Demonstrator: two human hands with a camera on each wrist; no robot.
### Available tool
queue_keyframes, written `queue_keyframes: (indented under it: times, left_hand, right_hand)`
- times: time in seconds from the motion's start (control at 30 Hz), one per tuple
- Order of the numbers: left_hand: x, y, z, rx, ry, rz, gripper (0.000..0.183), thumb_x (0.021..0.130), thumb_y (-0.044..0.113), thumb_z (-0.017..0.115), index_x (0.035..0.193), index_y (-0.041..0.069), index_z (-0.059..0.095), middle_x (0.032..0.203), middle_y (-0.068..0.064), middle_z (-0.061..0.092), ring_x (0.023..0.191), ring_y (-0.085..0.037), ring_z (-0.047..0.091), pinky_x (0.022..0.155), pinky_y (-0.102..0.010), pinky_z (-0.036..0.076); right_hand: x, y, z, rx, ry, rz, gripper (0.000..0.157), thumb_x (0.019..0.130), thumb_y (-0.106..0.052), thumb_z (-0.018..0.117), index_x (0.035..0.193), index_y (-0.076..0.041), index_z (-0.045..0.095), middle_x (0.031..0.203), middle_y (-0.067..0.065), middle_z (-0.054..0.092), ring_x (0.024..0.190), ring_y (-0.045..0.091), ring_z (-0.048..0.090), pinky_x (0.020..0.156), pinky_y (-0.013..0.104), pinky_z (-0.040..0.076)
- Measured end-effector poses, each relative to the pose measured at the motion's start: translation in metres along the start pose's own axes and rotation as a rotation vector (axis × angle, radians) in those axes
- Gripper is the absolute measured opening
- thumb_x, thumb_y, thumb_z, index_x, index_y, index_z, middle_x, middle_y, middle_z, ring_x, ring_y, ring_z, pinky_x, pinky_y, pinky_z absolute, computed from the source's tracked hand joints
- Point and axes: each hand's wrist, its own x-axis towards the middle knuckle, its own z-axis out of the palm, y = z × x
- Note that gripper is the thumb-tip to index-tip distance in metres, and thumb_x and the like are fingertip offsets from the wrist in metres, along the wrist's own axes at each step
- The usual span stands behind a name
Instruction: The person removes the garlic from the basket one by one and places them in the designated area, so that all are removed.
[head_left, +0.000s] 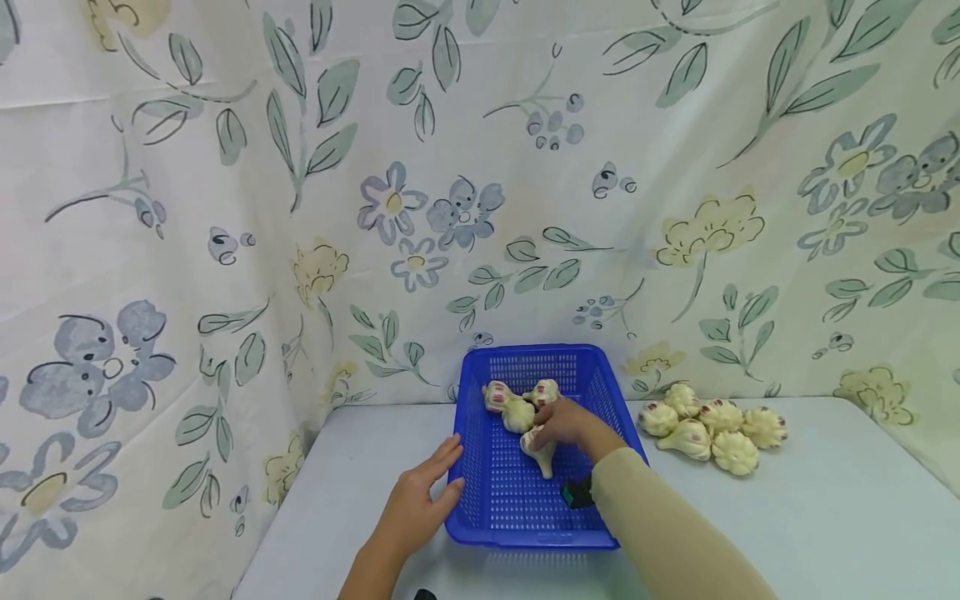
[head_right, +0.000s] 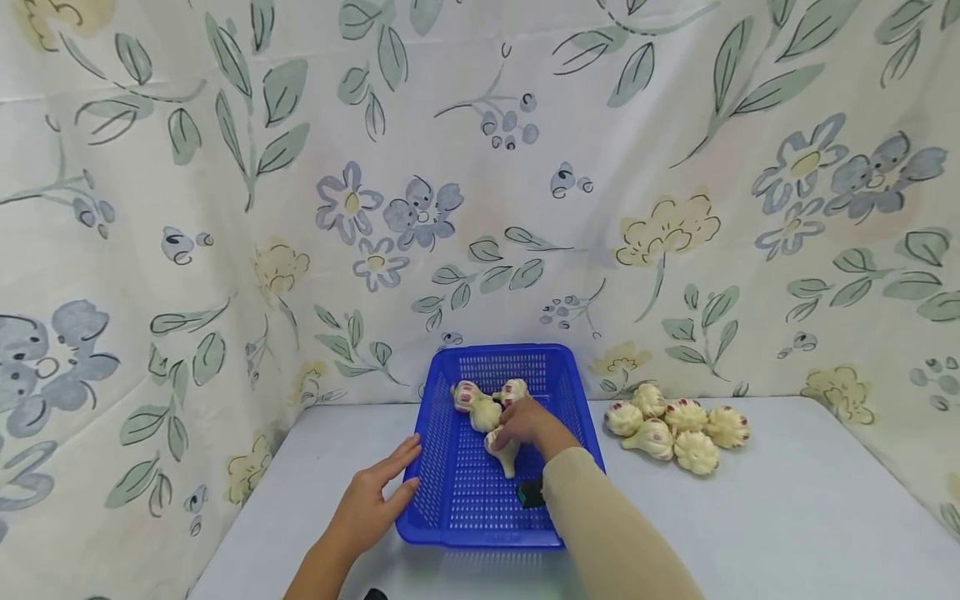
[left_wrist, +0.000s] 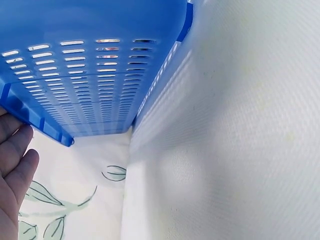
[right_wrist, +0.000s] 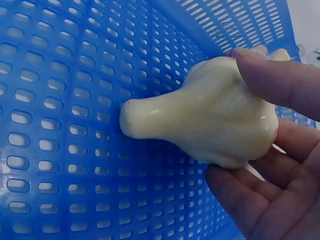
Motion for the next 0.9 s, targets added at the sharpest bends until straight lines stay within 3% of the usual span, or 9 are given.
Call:
queue_keyframes:
  times: [0.23,0.57,0.9]
  left_hand:
    - [0.000,0.001,-0.001,-0.005,-0.001,-0.004,0.047,0.093,0.020,0.064,0.138,0.012,0.058,0.151,0.006,0.045,0.138,-0.007,0.041,0.109,-0.040,0.043]
    - [-0.001,-0.001,0.002,0.008,-0.005,0.002,0.047,0.094,0.022,0.063,0.139,0.011,0.057,0.151,0.006,0.045,0.138,-0.010,0.042,0.107,-0.042,0.044]
    - [0.000,-0.001,0.001,0.003,0.006,0.011,0.046,0.093,0.021,0.064,0.137,0.011,0.058,0.150,0.006,0.046,0.138,-0.008,0.043,0.107,-0.041,0.044]
  right_hand:
    - [-0.002,-0.001,-0.001,-0.029,-0.054,-0.018,0.057,0.064,-0.005,0.083,0.119,-0.002,0.070,0.129,0.016,0.063,0.122,0.035,0.056,0.107,0.054,0.044]
    - [-0.007,-0.003,0.001,-0.107,-0.074,-0.048,0.061,0.063,-0.003,0.084,0.122,-0.004,0.069,0.124,0.011,0.067,0.116,0.031,0.059,0.105,0.053,0.046]
    - [-0.010,-0.005,0.001,-0.062,-0.097,-0.043,0.066,0.062,0.000,0.086,0.125,-0.007,0.067,0.127,0.009,0.065,0.117,0.028,0.057,0.109,0.054,0.043]
